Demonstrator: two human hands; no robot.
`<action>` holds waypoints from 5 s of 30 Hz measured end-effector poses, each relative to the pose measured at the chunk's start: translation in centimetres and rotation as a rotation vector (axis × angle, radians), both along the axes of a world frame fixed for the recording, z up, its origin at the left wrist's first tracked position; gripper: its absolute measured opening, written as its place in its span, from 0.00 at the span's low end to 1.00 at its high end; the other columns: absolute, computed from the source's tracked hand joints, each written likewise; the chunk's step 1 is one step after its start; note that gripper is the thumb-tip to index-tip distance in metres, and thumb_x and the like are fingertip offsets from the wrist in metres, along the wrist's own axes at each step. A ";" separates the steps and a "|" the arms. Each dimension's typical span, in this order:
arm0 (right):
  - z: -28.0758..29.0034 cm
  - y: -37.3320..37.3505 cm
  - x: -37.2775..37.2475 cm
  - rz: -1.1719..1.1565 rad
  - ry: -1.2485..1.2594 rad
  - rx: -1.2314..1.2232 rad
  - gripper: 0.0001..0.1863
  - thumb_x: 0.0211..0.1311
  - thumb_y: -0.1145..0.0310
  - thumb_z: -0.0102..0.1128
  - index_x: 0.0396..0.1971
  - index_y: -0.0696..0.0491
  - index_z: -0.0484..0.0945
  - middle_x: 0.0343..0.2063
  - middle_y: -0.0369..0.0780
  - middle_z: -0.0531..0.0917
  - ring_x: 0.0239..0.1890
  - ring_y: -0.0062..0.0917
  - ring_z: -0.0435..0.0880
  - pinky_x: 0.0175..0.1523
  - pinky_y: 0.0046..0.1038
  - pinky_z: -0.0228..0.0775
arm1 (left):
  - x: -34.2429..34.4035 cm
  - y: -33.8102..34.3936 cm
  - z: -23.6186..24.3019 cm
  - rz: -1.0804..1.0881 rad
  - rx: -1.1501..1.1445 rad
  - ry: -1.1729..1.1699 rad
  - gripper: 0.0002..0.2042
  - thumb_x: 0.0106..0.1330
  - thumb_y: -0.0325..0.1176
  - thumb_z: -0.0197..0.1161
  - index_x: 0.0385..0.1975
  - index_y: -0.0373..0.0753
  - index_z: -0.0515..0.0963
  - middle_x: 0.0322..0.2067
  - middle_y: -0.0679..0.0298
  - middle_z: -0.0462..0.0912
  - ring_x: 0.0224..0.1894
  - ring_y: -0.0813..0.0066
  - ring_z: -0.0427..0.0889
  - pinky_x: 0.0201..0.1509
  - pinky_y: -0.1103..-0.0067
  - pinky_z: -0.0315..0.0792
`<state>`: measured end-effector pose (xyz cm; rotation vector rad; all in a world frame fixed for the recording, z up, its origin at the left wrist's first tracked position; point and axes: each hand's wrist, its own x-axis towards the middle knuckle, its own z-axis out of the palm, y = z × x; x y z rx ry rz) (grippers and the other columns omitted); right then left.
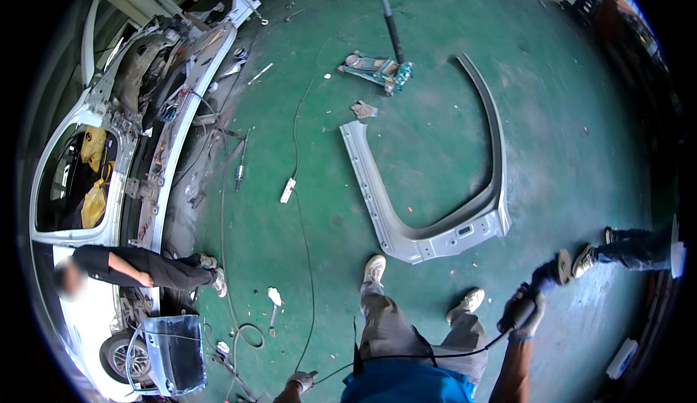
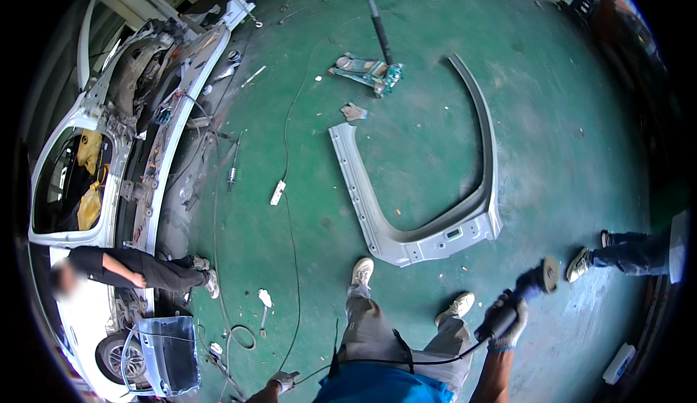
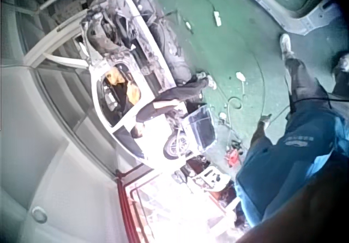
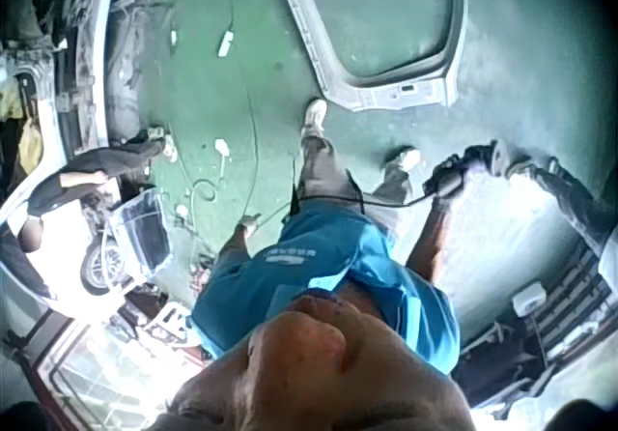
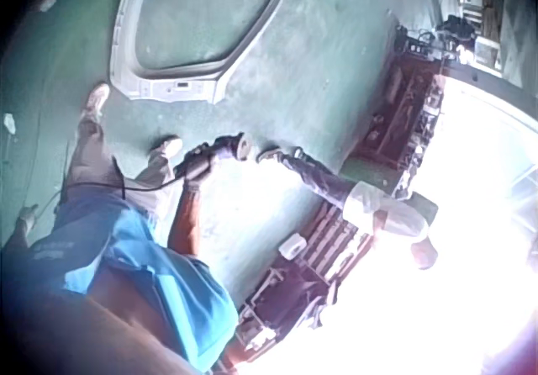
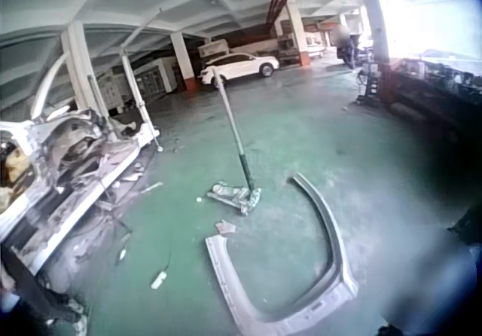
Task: The person picks up a car bumper and uses an angle grinder to cut and smooth its edges. They then lift the modified bumper and fit it onto the front of a white car to check alignment.
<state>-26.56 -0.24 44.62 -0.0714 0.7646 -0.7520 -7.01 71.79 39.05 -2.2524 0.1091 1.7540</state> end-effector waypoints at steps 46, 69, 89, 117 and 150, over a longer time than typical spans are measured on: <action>-50.5 -15.6 4.3 0.919 0.431 -0.066 0.19 0.53 0.61 0.71 0.39 0.56 0.77 0.29 0.44 0.83 0.30 0.38 0.85 0.40 0.44 0.83 | -10.5 -68.7 -54.7 -0.034 -0.846 -0.131 0.24 0.71 0.53 0.57 0.57 0.42 0.78 0.52 0.48 0.85 0.53 0.46 0.84 0.57 0.58 0.77; -48.2 -18.0 2.3 1.033 0.205 -0.237 0.25 0.58 0.49 0.71 0.41 0.56 0.80 0.28 0.44 0.85 0.27 0.36 0.86 0.34 0.35 0.82 | -5.7 -77.0 -58.7 -0.402 -0.690 -0.730 0.51 0.61 0.53 0.68 0.78 0.32 0.50 0.79 0.47 0.50 0.80 0.50 0.51 0.80 0.57 0.48; -47.8 -18.0 -0.3 1.045 0.203 -0.261 0.29 0.56 0.43 0.72 0.37 0.57 0.80 0.26 0.43 0.83 0.27 0.35 0.85 0.35 0.35 0.82 | -7.1 -76.8 -60.3 -0.344 -0.666 -0.857 0.48 0.61 0.53 0.68 0.77 0.34 0.54 0.77 0.46 0.55 0.79 0.47 0.55 0.80 0.53 0.48; -46.1 -16.1 0.8 0.969 0.205 -0.272 0.25 0.54 0.55 0.75 0.46 0.53 0.77 0.27 0.44 0.84 0.25 0.37 0.86 0.31 0.38 0.84 | -7.6 -76.5 -63.0 -0.307 -0.724 -0.991 0.36 0.66 0.45 0.61 0.74 0.37 0.63 0.75 0.47 0.62 0.76 0.50 0.62 0.75 0.58 0.59; -48.1 -17.1 1.4 0.960 0.210 -0.005 0.27 0.52 0.57 0.76 0.44 0.61 0.76 0.35 0.47 0.85 0.36 0.38 0.87 0.48 0.45 0.85 | -7.8 -75.9 -64.3 -0.349 -0.714 -0.996 0.41 0.62 0.48 0.67 0.73 0.35 0.63 0.75 0.49 0.60 0.77 0.48 0.57 0.78 0.59 0.57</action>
